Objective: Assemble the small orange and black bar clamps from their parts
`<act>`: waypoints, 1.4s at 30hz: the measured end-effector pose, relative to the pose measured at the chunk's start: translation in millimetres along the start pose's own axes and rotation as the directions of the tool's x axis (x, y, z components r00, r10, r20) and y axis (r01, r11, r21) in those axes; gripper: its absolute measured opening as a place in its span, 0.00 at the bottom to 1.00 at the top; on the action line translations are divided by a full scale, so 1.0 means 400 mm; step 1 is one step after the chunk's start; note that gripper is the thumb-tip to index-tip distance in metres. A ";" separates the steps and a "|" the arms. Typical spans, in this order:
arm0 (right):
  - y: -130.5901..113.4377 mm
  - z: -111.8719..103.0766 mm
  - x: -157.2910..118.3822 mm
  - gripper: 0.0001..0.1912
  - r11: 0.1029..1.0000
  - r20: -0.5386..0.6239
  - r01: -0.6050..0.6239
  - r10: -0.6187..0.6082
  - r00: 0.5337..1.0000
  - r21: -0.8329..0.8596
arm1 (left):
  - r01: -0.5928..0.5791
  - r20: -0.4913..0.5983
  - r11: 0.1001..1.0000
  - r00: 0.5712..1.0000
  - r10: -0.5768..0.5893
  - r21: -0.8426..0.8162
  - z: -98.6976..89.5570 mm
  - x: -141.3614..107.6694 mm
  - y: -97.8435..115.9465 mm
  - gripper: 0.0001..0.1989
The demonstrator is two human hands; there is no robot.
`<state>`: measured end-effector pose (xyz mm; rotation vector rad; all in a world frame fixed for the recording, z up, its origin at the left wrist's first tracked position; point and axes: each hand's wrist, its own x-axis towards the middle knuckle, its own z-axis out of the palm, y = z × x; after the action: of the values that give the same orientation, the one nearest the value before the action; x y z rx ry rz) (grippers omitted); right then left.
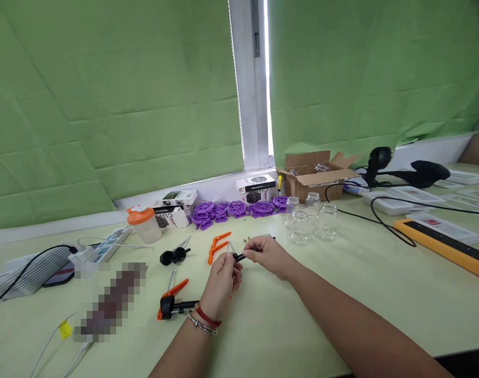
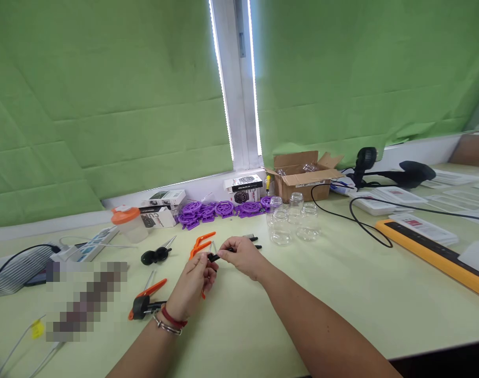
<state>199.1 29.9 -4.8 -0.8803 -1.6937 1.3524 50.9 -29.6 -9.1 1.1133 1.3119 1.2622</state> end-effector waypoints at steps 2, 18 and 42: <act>-0.002 0.017 -0.002 0.14 0.999 -0.003 0.046 -0.046 0.999 -0.002 | 0.175 0.085 0.959 0.983 -0.160 -0.222 0.001 0.005 -0.007 0.17; 0.027 0.043 0.019 0.16 0.979 -0.190 0.085 -0.050 0.981 0.184 | 0.307 0.242 0.811 0.947 -0.210 -0.498 -0.026 0.022 -0.013 0.09; 0.069 -0.195 0.025 0.10 0.654 -0.159 -0.379 0.371 0.915 -0.655 | 0.241 0.226 0.864 0.962 -0.153 -0.441 -0.033 0.018 -0.011 0.09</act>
<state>265.0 78.2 -20.3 -1.7396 -2.1131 0.9384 37.0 -24.0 -13.8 0.7106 0.8905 1.2030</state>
